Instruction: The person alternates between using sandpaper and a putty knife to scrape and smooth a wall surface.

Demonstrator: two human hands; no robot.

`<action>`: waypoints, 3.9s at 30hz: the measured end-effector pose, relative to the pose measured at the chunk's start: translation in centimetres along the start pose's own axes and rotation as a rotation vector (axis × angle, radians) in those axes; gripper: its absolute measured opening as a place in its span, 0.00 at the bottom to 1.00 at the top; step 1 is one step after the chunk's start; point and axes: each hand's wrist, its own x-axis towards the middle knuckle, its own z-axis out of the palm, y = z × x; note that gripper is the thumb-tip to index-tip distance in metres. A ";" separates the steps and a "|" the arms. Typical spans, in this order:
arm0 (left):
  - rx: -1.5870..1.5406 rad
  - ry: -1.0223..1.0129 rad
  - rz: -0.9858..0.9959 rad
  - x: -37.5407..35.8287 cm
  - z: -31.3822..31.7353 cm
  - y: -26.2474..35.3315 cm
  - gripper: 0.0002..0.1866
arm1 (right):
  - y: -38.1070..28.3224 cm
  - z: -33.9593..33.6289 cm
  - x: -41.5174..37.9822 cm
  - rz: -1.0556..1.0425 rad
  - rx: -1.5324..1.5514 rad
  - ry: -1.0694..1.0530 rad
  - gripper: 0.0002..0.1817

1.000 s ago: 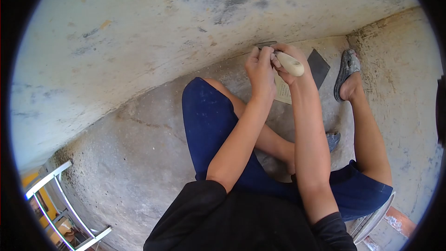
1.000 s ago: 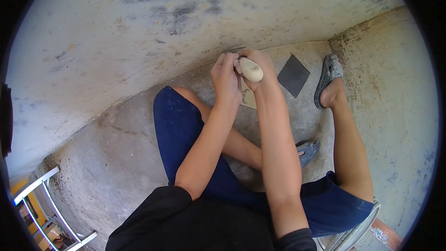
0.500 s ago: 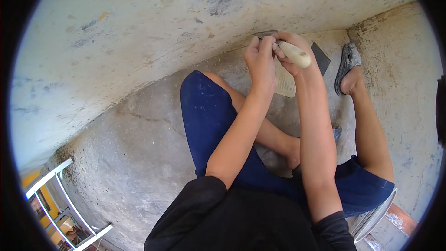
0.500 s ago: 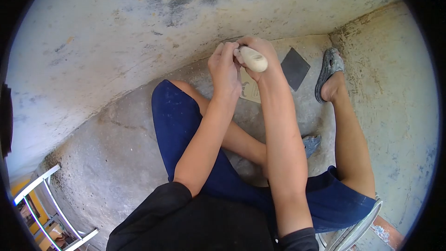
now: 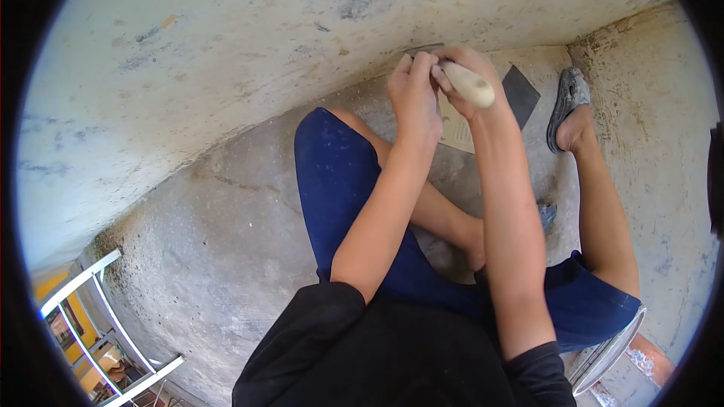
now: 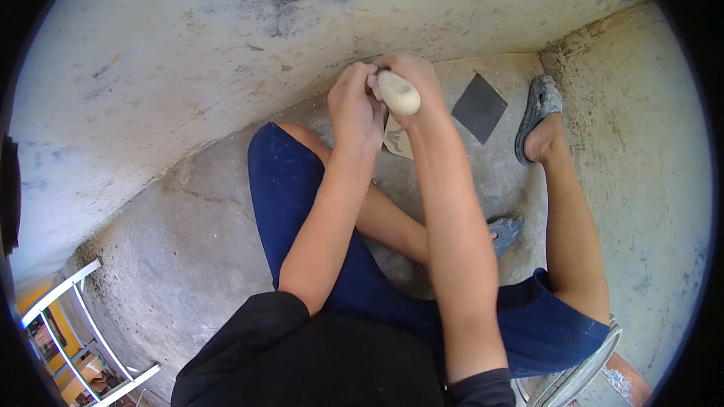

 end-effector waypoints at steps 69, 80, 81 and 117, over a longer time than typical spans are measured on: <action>0.778 0.178 0.284 2.5 -3.6 -1.4 0.11 | 9.3 14.9 -1.1 0.362 0.909 0.443 0.27; 0.902 0.152 0.318 2.6 -3.3 -1.2 0.12 | 8.2 14.3 -1.1 0.358 0.937 0.468 0.23; 0.883 0.149 0.305 2.6 -3.3 -1.2 0.12 | 8.3 14.4 -1.1 0.355 0.935 0.464 0.23; 1.005 0.155 0.352 2.9 -4.3 -0.5 0.09 | 9.0 15.1 -1.0 0.339 0.762 0.517 0.27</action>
